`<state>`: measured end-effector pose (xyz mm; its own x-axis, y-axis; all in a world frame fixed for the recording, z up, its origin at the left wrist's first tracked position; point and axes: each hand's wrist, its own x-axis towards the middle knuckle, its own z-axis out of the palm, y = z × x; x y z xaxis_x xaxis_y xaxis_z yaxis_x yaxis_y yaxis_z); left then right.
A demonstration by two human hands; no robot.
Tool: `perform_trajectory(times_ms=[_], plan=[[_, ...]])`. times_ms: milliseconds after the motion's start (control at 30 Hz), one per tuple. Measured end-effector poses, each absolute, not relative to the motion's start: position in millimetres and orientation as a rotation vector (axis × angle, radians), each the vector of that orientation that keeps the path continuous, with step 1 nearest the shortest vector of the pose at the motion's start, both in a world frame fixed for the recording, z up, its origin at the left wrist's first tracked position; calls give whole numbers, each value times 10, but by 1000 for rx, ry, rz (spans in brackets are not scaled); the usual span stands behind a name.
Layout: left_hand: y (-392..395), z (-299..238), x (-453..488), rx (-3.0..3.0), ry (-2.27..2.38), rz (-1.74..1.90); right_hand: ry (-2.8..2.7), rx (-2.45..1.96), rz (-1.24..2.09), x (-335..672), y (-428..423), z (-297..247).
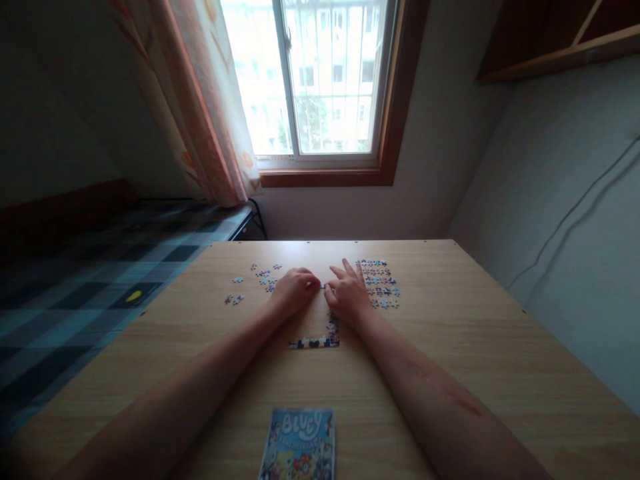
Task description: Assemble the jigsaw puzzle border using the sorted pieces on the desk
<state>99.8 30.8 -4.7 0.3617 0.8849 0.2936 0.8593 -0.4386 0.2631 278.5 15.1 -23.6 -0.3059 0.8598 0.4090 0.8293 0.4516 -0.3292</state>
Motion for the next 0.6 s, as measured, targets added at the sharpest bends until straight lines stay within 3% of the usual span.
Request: perform_trajectory(times_ms=[367,600], plan=[[290,-76,1034,2551,1644,674,-1824,-1292,173,2859,210,-269],[305,-108,1022,2519,1673,690,-1764,-1455,119,2876,233,-282]])
